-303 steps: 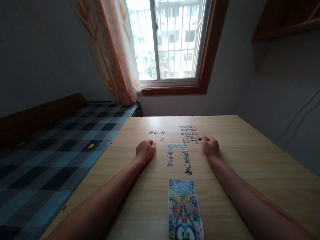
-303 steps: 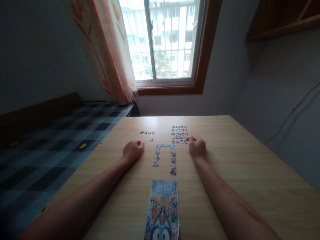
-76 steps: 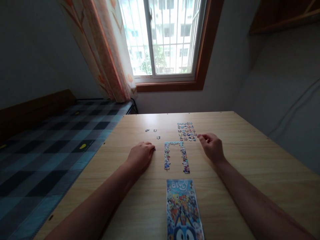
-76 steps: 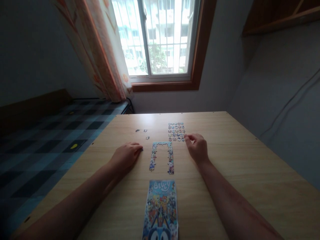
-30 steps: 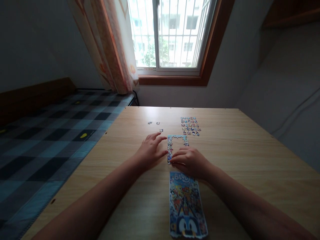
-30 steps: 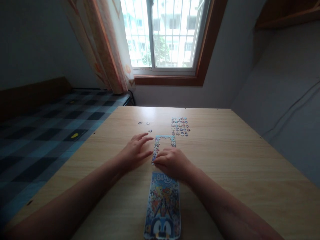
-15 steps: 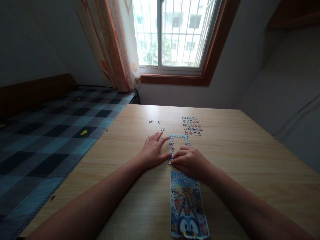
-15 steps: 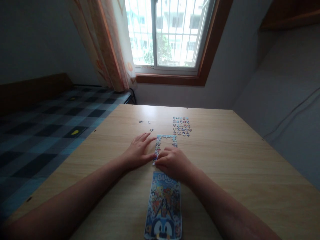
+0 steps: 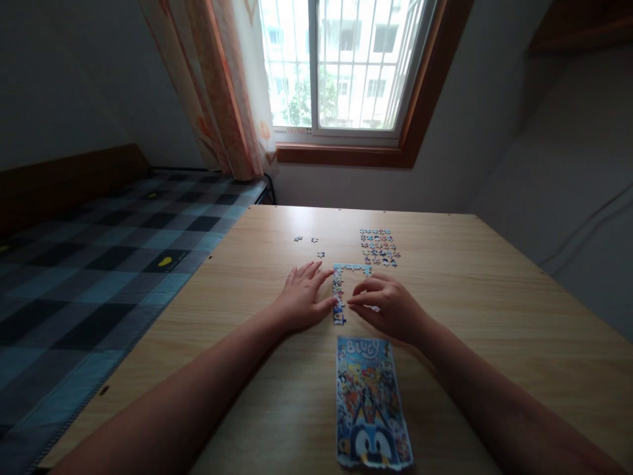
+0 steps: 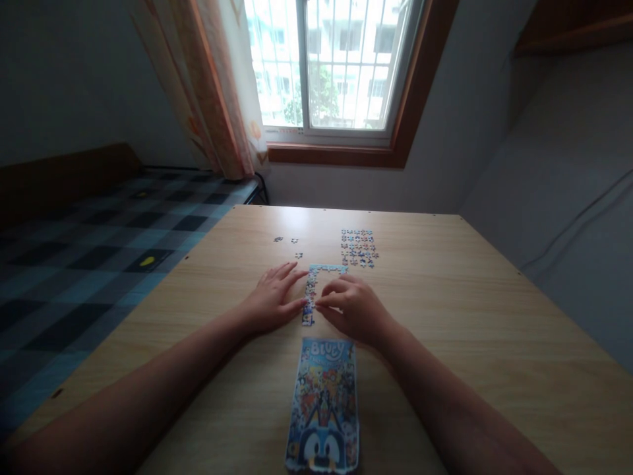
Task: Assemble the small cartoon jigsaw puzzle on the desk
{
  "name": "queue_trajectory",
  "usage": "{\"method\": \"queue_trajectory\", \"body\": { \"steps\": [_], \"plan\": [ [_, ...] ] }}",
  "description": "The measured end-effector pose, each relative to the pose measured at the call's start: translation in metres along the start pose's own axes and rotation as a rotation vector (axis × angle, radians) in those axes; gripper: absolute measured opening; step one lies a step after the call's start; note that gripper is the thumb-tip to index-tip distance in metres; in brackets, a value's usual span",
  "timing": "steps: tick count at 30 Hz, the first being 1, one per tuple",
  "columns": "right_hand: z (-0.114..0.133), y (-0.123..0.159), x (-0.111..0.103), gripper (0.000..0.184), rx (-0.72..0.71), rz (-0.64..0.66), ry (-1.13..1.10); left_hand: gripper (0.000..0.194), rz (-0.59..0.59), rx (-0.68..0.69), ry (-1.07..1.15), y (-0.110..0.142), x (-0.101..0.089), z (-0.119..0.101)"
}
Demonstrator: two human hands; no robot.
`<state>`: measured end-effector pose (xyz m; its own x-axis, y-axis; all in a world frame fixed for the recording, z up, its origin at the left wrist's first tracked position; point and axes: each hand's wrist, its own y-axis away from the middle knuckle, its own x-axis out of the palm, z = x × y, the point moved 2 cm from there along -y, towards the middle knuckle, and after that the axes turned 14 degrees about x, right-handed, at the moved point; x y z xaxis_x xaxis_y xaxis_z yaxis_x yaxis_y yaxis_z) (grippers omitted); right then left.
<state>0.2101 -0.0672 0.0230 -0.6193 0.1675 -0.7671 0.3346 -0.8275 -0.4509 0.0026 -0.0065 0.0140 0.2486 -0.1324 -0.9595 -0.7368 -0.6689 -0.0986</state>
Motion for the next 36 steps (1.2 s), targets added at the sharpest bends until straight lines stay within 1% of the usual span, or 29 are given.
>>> {"method": "queue_trajectory", "body": {
  "steps": [3, 8, 14, 18, 23, 30, 36],
  "plan": [
    [-0.007, 0.0, -0.007, 0.021, 0.022, -0.045, 0.025, 0.057, 0.005, -0.002, 0.0, 0.0, 0.0, 0.0],
    [-0.009, 0.0, -0.008, 0.02, 0.031, -0.025, 0.041, 0.07, 0.037, -0.002, -0.04, 0.0, 0.0, 0.001],
    [-0.017, -0.001, -0.013, 0.02, 0.068, -0.101, 0.074, 0.073, 0.151, -0.009, -0.107, 0.003, 0.004, -0.002],
    [-0.024, 0.0, -0.012, 0.019, 0.081, -0.096, 0.079, 0.072, 0.199, -0.001, -0.124, 0.005, 0.007, -0.005],
    [-0.02, 0.0, -0.009, 0.018, 0.076, -0.07, 0.074, 0.074, 0.19, -0.006, -0.126, 0.003, 0.009, -0.005],
    [-0.019, -0.001, -0.009, 0.018, 0.079, -0.078, 0.079, 0.073, 0.189, 0.0, -0.126, 0.003, 0.009, -0.005],
    [-0.025, -0.001, -0.011, 0.018, 0.105, -0.118, 0.09, 0.07, 0.129, 0.0, -0.092, 0.002, 0.01, 0.0]
  ]
}}
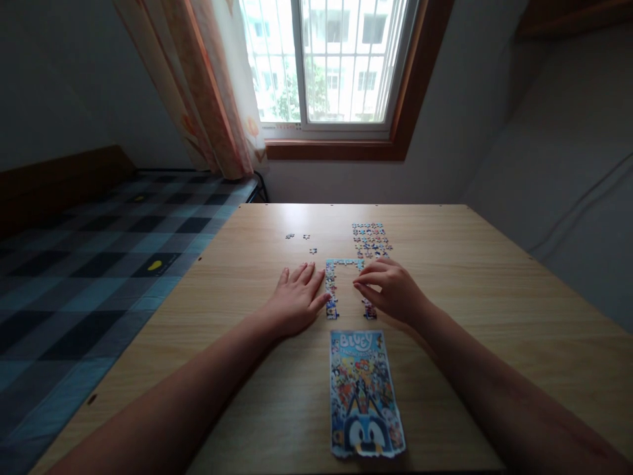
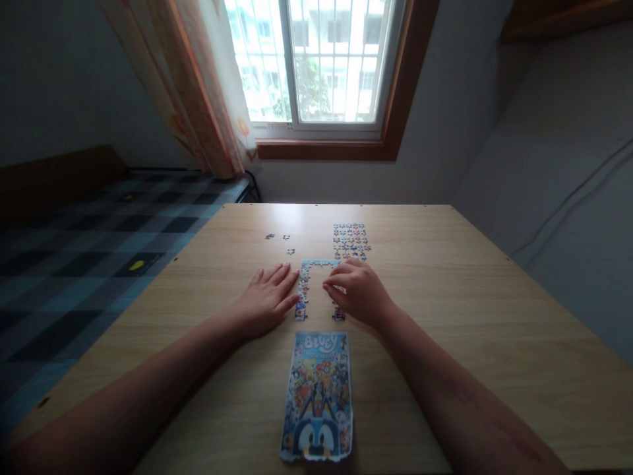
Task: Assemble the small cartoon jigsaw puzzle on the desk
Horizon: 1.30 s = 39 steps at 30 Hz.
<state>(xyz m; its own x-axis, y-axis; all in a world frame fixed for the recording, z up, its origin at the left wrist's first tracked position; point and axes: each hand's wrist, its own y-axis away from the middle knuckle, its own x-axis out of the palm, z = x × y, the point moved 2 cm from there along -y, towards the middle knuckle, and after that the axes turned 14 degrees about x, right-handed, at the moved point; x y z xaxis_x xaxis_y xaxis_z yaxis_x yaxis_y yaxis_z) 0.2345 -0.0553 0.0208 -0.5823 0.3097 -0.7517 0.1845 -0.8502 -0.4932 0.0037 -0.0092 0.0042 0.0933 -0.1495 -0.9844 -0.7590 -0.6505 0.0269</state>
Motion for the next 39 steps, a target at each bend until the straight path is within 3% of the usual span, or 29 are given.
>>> {"method": "queue_trajectory", "body": {
  "steps": [6, 13, 24, 33, 36, 39],
  "plan": [
    [-0.016, 0.0, -0.007, 0.017, 0.107, -0.18, -0.037, 0.067, -0.014, -0.015, -0.017, -0.001, 0.001, 0.01],
    [-0.038, 0.0, -0.006, 0.019, 0.35, -0.392, -0.139, 0.069, 0.009, -0.01, -0.023, -0.001, -0.001, 0.006],
    [-0.051, 0.0, -0.004, 0.024, 0.477, -0.43, -0.223, 0.069, 0.017, -0.038, 0.002, -0.008, -0.003, 0.002],
    [-0.062, 0.0, -0.005, 0.027, 0.63, -0.471, -0.32, 0.07, -0.003, -0.052, -0.023, -0.009, -0.002, 0.014],
    [-0.071, 0.001, -0.004, 0.031, 0.688, -0.523, -0.385, 0.072, -0.044, -0.131, -0.035, -0.01, -0.004, 0.021],
    [-0.081, 0.002, 0.0, 0.032, 0.741, -0.548, -0.485, 0.074, -0.132, -0.317, -0.086, -0.008, -0.01, 0.036]
  ]
}}
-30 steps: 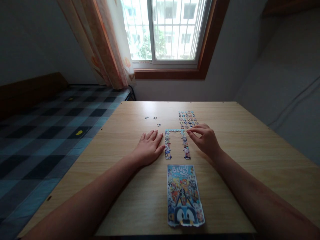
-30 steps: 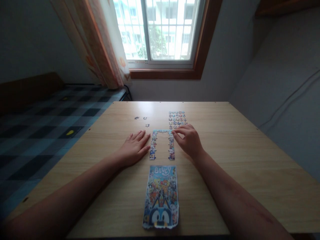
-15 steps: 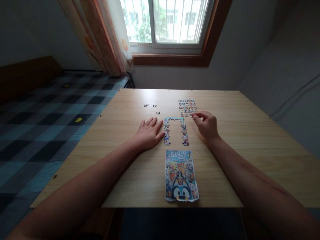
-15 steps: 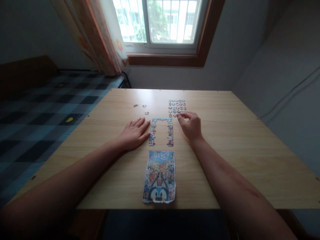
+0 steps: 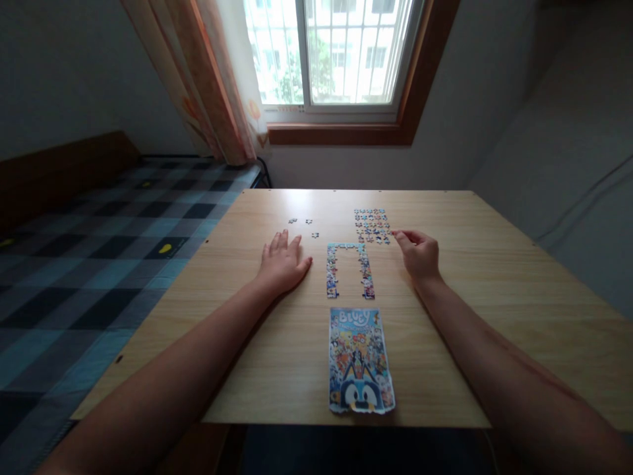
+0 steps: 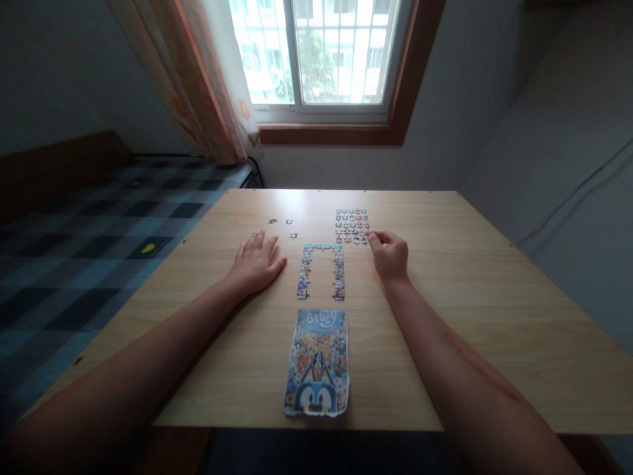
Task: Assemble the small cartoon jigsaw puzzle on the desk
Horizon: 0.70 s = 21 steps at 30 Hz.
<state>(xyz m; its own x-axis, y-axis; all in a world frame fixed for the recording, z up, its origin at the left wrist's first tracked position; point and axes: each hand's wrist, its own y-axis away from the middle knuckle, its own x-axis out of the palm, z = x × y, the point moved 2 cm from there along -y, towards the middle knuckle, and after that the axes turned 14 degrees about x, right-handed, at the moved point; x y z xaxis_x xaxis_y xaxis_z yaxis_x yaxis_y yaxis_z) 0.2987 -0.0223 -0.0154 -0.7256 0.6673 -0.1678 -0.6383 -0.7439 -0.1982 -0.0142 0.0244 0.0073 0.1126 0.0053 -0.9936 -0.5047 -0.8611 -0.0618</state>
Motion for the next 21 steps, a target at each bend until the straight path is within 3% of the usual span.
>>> {"method": "queue_trajectory", "body": {
  "steps": [5, 15, 21],
  "plan": [
    [-0.01, -0.003, 0.004, 0.033, 0.087, 0.007, -0.084, 0.076, -0.016, -0.228, -0.035, -0.007, 0.0, 0.026],
    [-0.013, 0.0, 0.01, 0.037, 0.122, 0.052, 0.011, 0.071, 0.006, -0.211, -0.056, -0.008, 0.004, 0.026],
    [-0.012, 0.0, 0.013, 0.038, 0.1, 0.101, 0.071, 0.061, -0.063, -0.065, -0.105, -0.005, -0.001, 0.018]
  ]
}}
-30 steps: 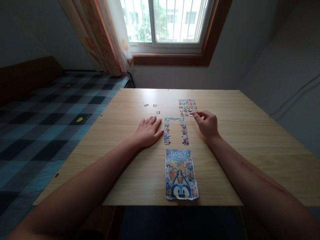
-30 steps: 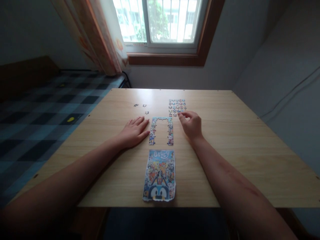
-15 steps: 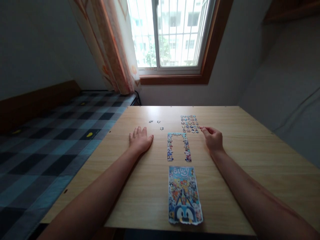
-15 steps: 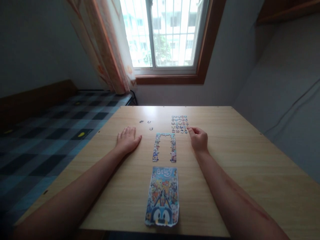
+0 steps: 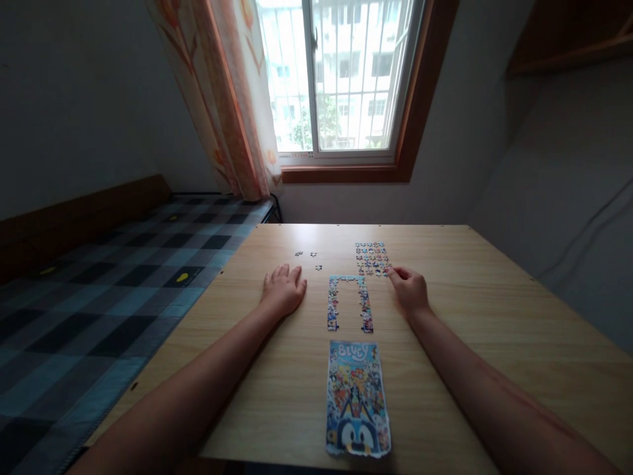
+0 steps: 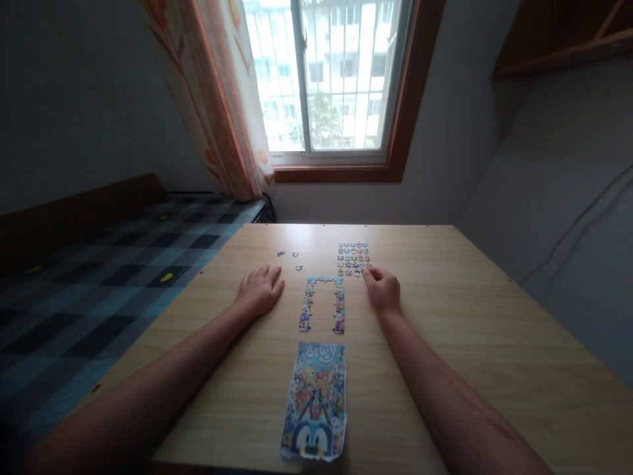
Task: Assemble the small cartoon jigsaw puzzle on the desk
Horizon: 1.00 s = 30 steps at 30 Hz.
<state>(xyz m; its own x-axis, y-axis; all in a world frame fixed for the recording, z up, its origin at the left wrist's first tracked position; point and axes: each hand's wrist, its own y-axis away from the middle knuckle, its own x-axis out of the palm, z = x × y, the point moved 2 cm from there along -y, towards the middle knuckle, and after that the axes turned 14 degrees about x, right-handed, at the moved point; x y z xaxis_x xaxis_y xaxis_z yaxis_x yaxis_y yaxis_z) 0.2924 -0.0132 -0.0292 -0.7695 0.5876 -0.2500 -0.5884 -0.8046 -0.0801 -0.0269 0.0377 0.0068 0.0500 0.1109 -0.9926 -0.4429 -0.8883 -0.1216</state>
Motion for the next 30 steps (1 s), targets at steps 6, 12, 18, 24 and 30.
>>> {"method": "queue_trajectory", "body": {
  "steps": [6, 12, 18, 24, 30],
  "plan": [
    [0.003, 0.002, 0.001, 0.037, -0.015, 0.013, 0.059, 0.047, -0.105, 0.113, 0.005, -0.016, -0.003, -0.012],
    [0.006, 0.005, -0.001, 0.037, -0.026, -0.023, -0.014, 0.036, -0.189, 0.11, 0.063, -0.04, 0.001, -0.023],
    [0.008, 0.006, -0.003, 0.038, 0.001, -0.03, -0.118, 0.028, -0.235, 0.165, 0.129, -0.045, 0.005, -0.02],
    [0.012, 0.006, -0.004, 0.04, 0.019, -0.009, -0.159, 0.026, -0.285, 0.206, 0.172, -0.044, 0.005, -0.016],
    [0.015, 0.009, -0.001, 0.04, -0.017, 0.051, -0.157, 0.026, -0.291, 0.218, 0.207, -0.043, 0.003, -0.018]
  ]
}}
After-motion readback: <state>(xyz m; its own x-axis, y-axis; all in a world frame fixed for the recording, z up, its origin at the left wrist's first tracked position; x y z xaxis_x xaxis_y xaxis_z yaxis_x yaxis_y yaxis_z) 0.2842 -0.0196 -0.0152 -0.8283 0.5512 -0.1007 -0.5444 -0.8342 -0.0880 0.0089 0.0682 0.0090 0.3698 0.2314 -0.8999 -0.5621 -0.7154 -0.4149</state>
